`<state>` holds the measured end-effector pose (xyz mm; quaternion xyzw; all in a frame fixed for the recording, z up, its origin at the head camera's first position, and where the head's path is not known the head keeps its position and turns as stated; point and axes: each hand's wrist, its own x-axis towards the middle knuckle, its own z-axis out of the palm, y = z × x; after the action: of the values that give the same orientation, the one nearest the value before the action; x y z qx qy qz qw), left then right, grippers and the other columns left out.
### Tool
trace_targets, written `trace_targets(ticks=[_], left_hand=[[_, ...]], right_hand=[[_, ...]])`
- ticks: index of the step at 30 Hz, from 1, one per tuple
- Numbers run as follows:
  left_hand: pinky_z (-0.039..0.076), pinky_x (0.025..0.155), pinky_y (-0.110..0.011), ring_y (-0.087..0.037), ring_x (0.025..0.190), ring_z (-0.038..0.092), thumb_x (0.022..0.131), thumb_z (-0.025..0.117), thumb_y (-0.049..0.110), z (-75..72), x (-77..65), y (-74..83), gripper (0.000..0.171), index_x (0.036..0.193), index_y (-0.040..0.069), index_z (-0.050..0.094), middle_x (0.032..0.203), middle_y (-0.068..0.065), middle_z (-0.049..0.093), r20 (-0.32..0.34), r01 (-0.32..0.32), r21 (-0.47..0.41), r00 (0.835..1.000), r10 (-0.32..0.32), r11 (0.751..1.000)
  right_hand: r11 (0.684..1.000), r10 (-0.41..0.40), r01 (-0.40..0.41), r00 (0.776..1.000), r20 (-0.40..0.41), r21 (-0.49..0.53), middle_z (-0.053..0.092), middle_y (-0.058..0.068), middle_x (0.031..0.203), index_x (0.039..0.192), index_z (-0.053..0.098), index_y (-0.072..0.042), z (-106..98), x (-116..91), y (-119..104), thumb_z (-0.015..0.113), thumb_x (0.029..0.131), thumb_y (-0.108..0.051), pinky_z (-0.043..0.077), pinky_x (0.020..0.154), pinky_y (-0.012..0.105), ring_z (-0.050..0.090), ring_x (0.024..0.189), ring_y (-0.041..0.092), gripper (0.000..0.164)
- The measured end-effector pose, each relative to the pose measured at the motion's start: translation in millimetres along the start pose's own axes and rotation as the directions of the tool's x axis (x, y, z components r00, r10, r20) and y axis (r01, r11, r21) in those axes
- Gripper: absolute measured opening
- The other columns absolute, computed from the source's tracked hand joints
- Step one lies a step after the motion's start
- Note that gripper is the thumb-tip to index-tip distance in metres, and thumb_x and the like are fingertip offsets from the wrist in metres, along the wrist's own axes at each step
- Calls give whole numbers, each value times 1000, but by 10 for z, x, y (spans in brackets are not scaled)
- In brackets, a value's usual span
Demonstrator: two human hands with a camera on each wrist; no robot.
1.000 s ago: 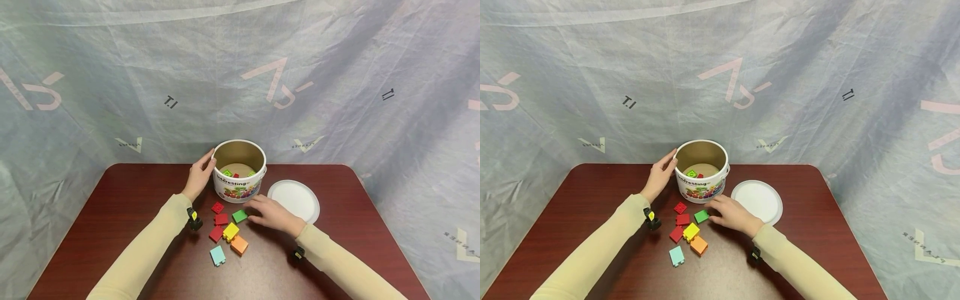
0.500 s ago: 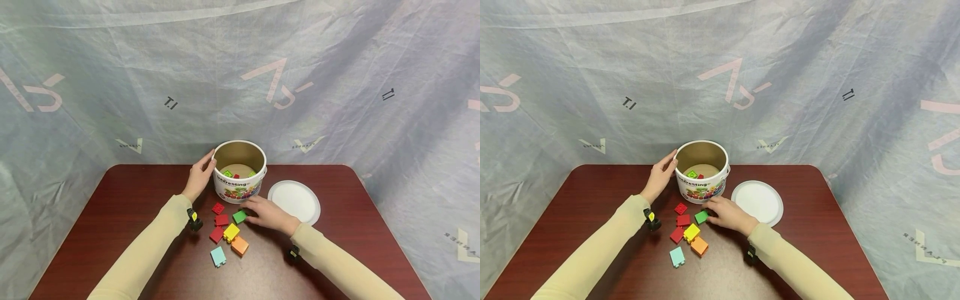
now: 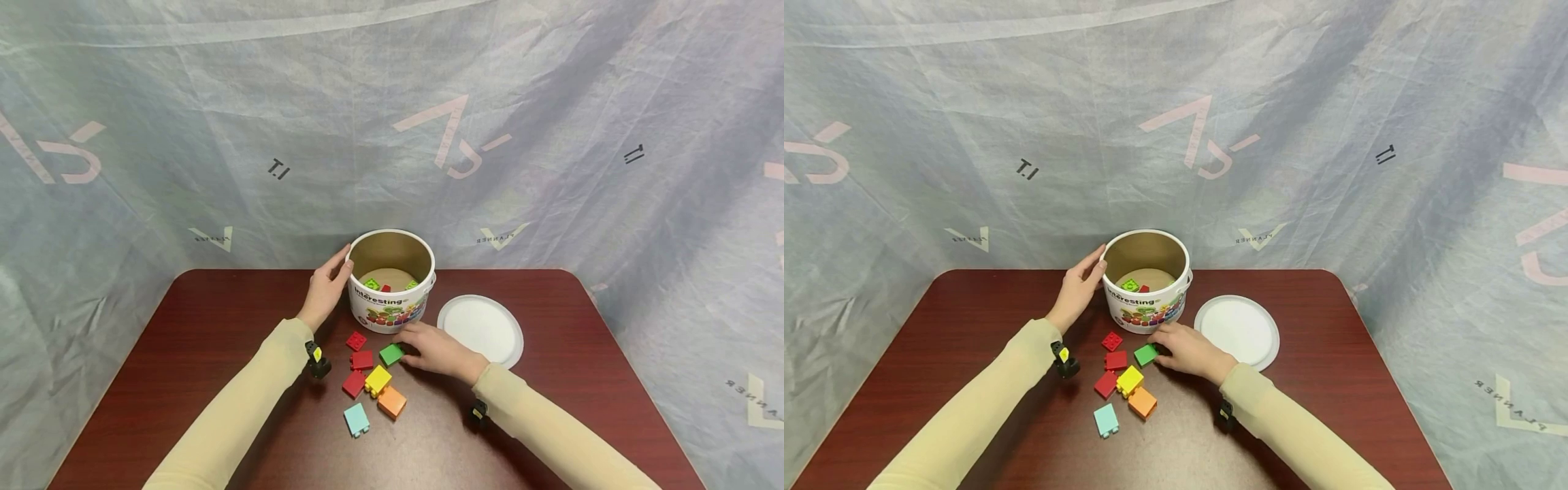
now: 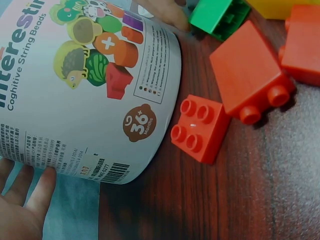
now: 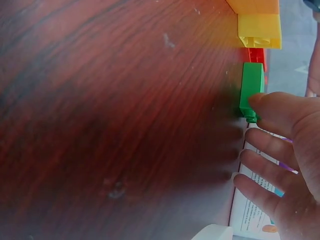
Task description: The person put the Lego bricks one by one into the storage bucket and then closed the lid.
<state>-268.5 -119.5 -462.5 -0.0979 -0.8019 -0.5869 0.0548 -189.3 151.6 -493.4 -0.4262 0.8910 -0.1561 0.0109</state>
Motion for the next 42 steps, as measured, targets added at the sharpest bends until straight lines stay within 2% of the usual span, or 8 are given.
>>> trace_targets(ticks=[7, 11, 18, 21, 32, 42], left_hand=[[40, 119, -48, -23, 150, 40, 108, 57, 39, -1, -2, -3, 53, 158, 21, 49, 162, 1, 45, -4, -7, 5, 1000, 7, 1000], [40, 119, -47, -23, 150, 40, 108, 57, 39, -2, -8, 2, 53, 158, 22, 49, 162, 1, 46, -5, -2, 6, 1000, 2, 1000], [42, 118, -48, -24, 150, 41, 109, 56, 38, -9, -22, 4, 52, 158, 23, 48, 162, 0, 45, 2, 9, 13, 1000, -9, 1000], [42, 118, -48, -23, 150, 40, 109, 57, 39, -8, -27, 7, 53, 158, 23, 48, 162, 1, 44, 2, 11, 8, 1000, -11, 1000], [40, 119, -47, -22, 151, 39, 108, 57, 40, -6, -24, 28, 53, 158, 25, 49, 162, 2, 45, 1, 1, 9, 1000, -1, 1000], [41, 118, -48, -24, 150, 40, 109, 56, 39, -7, -12, 35, 53, 159, 24, 48, 163, 1, 44, 7, 7, 4, 1000, -7, 1000]], right_hand=[[1000, -21, 21, 1000, 8, -1, 69, 8, 121, 126, 70, -5, -8, 8, -23, 77, 94, -16, 54, 102, 39, 64, 115, 24, 34], [999, -33, 33, 999, -6, -12, 69, 7, 117, 122, 71, -5, -8, -6, -31, 78, 93, -14, 55, 99, 38, 65, 111, 23, 31], [998, -60, 60, 998, -8, -10, 68, 7, 117, 124, 71, -5, 9, -8, -41, 80, 91, -13, 55, 97, 37, 64, 109, 22, 35], [998, -66, 66, 998, -11, -23, 67, 5, 111, 120, 72, -6, 26, -10, -34, 80, 91, -14, 55, 93, 35, 63, 104, 20, 31], [1000, -24, 24, 1000, 0, -9, 65, 4, 109, 120, 71, -8, -13, -76, -35, 80, 91, -16, 56, 90, 36, 62, 101, 19, 31], [1000, 7, -7, 1000, 10, 2, 67, 4, 116, 123, 70, -8, -133, -145, -23, 80, 93, -15, 56, 96, 36, 63, 108, 19, 32]])
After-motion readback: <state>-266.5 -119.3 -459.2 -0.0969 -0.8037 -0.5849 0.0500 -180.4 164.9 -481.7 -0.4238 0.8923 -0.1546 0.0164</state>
